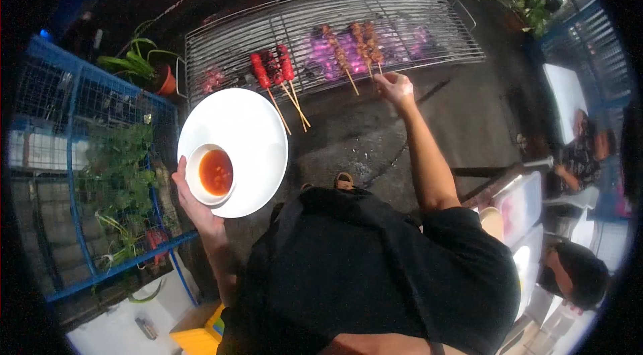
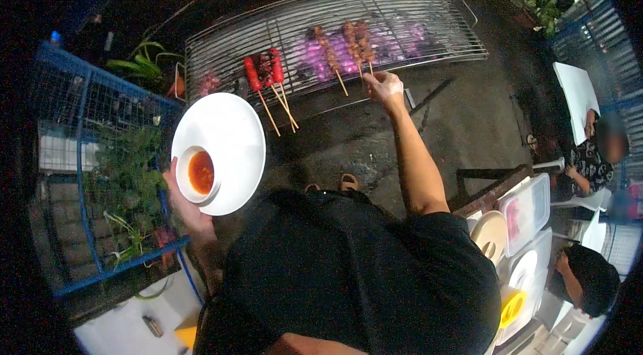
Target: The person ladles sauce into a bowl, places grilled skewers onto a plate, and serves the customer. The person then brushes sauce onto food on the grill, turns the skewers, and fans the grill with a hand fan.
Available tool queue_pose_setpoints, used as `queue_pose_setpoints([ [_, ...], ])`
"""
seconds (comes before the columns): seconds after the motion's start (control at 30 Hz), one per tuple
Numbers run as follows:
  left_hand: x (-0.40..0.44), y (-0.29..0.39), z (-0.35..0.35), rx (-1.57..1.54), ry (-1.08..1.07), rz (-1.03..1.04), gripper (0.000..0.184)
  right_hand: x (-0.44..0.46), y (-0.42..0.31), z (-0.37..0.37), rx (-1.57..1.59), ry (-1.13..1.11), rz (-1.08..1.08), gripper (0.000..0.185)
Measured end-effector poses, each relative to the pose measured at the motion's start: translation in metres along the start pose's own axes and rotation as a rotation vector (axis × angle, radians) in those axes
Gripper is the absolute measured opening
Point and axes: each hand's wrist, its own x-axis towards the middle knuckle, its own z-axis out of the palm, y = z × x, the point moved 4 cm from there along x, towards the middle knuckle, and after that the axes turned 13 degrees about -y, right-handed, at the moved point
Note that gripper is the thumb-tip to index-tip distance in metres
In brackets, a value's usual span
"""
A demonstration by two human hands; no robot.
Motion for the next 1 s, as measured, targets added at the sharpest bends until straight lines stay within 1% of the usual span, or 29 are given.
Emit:
queue_pose_setpoints([
  [0.03,0.000,-0.003,-0.003,-0.035,-0.017,-0.010,0.060,-0.009,-0.011,0.006,0.089,-0.073,0.007,0.027],
  [0.07,0.001,-0.004,-0.005,-0.071,-0.033,-0.019,0.060,-0.014,-0.016,0.010,0.088,-0.085,0.005,0.027],
  [0.13,-0.002,-0.001,-0.003,-0.031,-0.003,-0.017,0.058,-0.020,-0.015,0.015,0.312,-0.114,0.073,0.023],
  [0.17,-0.003,0.000,-0.004,0.006,-0.001,-0.009,0.057,-0.012,-0.009,0.018,0.328,-0.253,0.075,0.018],
  [0.2,-0.003,0.001,-0.006,0.044,0.000,-0.001,0.056,-0.012,-0.007,0.020,0.487,-0.292,0.088,0.018],
  [0.27,-0.004,0.000,-0.009,0.066,-0.019,0.015,0.051,-0.013,-0.003,0.021,0.674,-0.385,0.089,0.020],
  [0.3,-0.002,-0.004,-0.012,0.048,-0.015,0.017,0.051,-0.016,-0.004,0.016,0.650,-0.363,0.147,0.021],
  [0.33,0.000,-0.004,-0.012,0.031,-0.006,0.024,0.051,-0.021,-0.010,0.013,0.599,-0.307,0.116,0.021],
  [0.37,-0.001,-0.003,-0.009,0.058,0.031,0.003,0.050,-0.029,-0.017,0.009,0.617,-0.318,0.099,0.020],
  [0.43,-0.002,-0.006,-0.017,0.068,0.036,0.006,0.049,-0.056,-0.042,0.012,0.632,-0.348,0.080,0.019],
  [0.5,0.000,-0.012,-0.024,0.074,0.017,0.010,0.049,-0.091,-0.073,0.012,0.502,-0.416,0.061,0.016],
  [0.53,0.000,-0.016,-0.027,0.067,0.019,-0.019,0.047,-0.107,-0.086,0.013,0.500,-0.417,0.058,0.016],
  [0.6,0.002,-0.019,-0.028,0.105,0.011,-0.009,0.046,-0.135,-0.119,0.026,0.421,-0.563,0.038,0.019],
  [0.67,0.004,-0.015,-0.019,0.081,0.015,-0.009,0.045,-0.155,-0.151,0.042,0.308,-0.652,0.031,0.020],
  [0.73,0.009,-0.017,-0.016,0.058,0.019,-0.008,0.045,-0.165,-0.172,0.059,0.276,-0.751,0.016,0.021],
  [0.8,0.016,-0.022,-0.019,0.081,-0.007,0.048,0.045,-0.168,-0.179,0.078,0.312,-0.864,-0.002,0.021],
  [0.83,0.016,-0.023,-0.020,0.079,-0.007,0.045,0.045,-0.167,-0.179,0.088,0.286,-0.884,0.000,0.018],
  [0.87,0.017,-0.024,-0.020,0.070,-0.003,0.050,0.043,-0.167,-0.178,0.094,0.285,-0.883,0.002,0.018],
  [0.93,0.015,-0.025,-0.022,0.063,0.006,0.054,0.042,-0.168,-0.178,0.108,0.234,-0.987,-0.008,0.018],
  [0.97,0.015,-0.026,-0.024,0.041,0.022,0.049,0.041,-0.168,-0.180,0.111,0.170,-1.005,-0.017,0.020],
  [1.0,0.014,-0.027,-0.026,0.019,0.038,0.044,0.040,-0.167,-0.179,0.115,0.169,-1.007,-0.015,0.020],
])
